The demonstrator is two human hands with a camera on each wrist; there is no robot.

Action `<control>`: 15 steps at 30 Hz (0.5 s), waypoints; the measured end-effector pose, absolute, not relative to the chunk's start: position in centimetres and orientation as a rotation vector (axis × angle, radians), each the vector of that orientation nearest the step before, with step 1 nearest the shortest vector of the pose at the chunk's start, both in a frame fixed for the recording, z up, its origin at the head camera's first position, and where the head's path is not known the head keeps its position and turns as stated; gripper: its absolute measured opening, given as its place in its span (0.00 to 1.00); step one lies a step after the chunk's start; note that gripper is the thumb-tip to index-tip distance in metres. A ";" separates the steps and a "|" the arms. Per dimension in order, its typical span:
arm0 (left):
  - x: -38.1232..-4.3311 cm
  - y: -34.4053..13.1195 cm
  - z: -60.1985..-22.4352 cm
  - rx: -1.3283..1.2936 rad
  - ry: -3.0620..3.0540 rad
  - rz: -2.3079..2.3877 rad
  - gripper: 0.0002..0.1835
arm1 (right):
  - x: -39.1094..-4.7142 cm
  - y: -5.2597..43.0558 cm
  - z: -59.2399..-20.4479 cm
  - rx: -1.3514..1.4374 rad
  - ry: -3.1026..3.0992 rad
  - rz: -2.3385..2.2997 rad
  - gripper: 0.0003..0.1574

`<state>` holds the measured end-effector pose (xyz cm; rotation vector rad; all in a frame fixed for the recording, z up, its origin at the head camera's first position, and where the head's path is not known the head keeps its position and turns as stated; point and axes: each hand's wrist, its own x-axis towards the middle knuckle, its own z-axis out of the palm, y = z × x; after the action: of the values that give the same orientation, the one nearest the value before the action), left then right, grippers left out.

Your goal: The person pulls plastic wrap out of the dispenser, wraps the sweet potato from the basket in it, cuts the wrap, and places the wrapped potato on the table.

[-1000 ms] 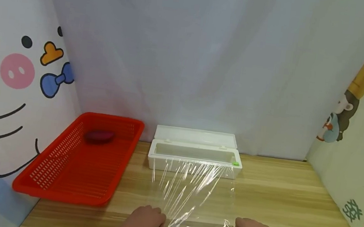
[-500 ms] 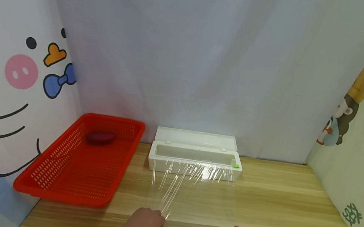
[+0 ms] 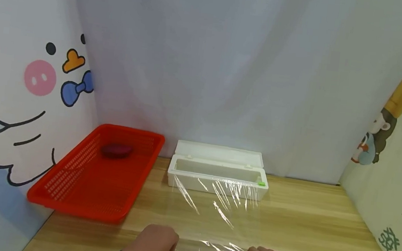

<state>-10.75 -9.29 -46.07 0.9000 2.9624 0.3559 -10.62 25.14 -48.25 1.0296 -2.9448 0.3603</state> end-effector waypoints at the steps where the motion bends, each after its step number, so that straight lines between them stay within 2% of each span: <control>1: -10.7 -9.4 -45.9 0.887 2.952 0.361 0.15 | -10.6 25.0 -48.2 1.026 -2.943 0.354 0.13; 6: -10.0 -9.5 -45.0 0.918 2.896 0.344 0.13 | -10.2 24.9 -48.3 1.036 -2.920 0.317 0.08; 12: -9.3 -9.6 -45.0 0.897 2.833 0.353 0.21 | -10.0 25.1 -48.4 1.055 -2.864 0.302 0.07; 15: -9.3 -9.7 -45.1 0.841 2.808 0.366 0.21 | -9.9 25.1 -48.4 1.021 -2.865 0.285 0.07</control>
<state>-9.25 -9.69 -45.08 0.8409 2.8084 0.3662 -9.88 25.08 -48.37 1.0208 -2.8653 0.2855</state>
